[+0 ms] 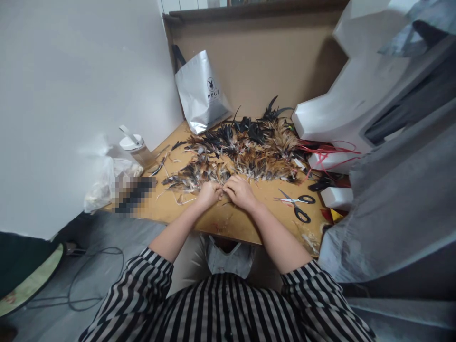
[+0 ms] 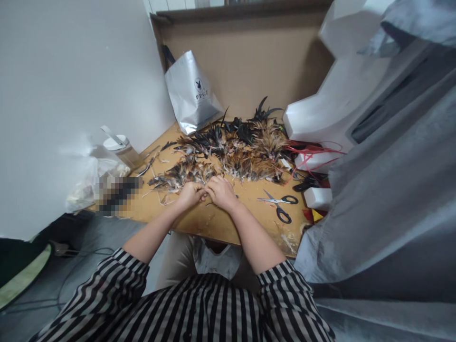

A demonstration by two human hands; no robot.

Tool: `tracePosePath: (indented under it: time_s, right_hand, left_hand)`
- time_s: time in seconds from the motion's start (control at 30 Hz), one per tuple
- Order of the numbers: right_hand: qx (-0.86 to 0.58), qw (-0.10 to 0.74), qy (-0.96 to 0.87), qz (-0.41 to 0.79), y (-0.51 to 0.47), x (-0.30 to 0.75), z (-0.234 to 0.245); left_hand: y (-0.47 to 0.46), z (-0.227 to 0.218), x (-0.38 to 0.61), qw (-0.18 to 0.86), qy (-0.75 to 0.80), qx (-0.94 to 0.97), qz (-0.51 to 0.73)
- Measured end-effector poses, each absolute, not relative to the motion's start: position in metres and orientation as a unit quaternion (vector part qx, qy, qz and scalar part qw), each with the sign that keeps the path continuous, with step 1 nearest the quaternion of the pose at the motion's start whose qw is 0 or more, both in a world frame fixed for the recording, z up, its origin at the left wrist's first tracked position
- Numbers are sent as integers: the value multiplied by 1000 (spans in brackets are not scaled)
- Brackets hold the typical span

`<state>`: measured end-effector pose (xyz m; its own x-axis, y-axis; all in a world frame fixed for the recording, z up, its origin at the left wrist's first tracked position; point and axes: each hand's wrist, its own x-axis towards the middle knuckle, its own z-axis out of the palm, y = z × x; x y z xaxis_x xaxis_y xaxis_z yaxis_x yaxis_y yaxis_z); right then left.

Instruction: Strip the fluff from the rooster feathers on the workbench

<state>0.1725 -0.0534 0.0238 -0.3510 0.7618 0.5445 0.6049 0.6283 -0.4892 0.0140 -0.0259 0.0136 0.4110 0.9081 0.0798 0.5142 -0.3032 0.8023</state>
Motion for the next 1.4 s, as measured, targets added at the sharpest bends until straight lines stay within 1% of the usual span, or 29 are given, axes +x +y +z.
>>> tracePosePath:
  time_s: [0.07,0.1,0.17,0.23,0.3,0.4,0.5,0.57,0.67,0.77,0.83,0.9,1.0,1.13,1.2,1.27,1.4]
  right_hand:
    - [-409,391,-814,132,-50,178,24]
    - [-401,397,-809,164,-49,181,24]
    - [-391,412,-785,249,-45,186,23]
    - [-392,430,-740,338,-43,189,23]
    - [-383,441,-705,402,-41,189,22]
    - [-357,453,-692,433,-41,183,20]
    - [-377,480,-675,415,-42,174,15]
    - [-405,492,-678,366,-42,170,13]
    - [-437,488,-711,254,-44,169,13]
    - [-463,459,-739,169,-48,171,16]
    - [-477,441,-746,144,-49,172,16]
    - [-481,441,-743,151,-48,171,15]
    - [-472,473,-708,229,-45,168,9]
    - [-462,499,-592,433,-41,166,4]
    - [-451,502,-534,510,-40,166,4]
    - [-443,515,-497,540,-41,167,5]
    - [-439,536,-461,555,-40,168,6]
  left_hand:
    - [-32,20,12,335,420,811,231]
    - [-35,25,11,344,393,824,218]
    - [-40,33,8,405,360,814,210]
    - [-44,39,6,480,362,763,238]
    - [-46,41,5,519,372,714,288]
    - [-45,36,8,538,390,641,385]
    - [-41,26,17,540,424,559,465]
    - [-37,19,24,542,437,521,493]
    - [-34,11,33,540,451,499,506]
    - [-31,5,36,517,461,521,499]
    - [-30,2,36,489,471,550,487]
    - [-29,-1,35,463,479,572,478]
    - [-29,-3,34,462,483,579,467]
    - [-33,-1,35,478,494,562,460]
    - [-36,2,37,479,496,555,465]
    - [-39,5,39,485,496,547,469]
    - [-40,9,42,518,497,525,457]
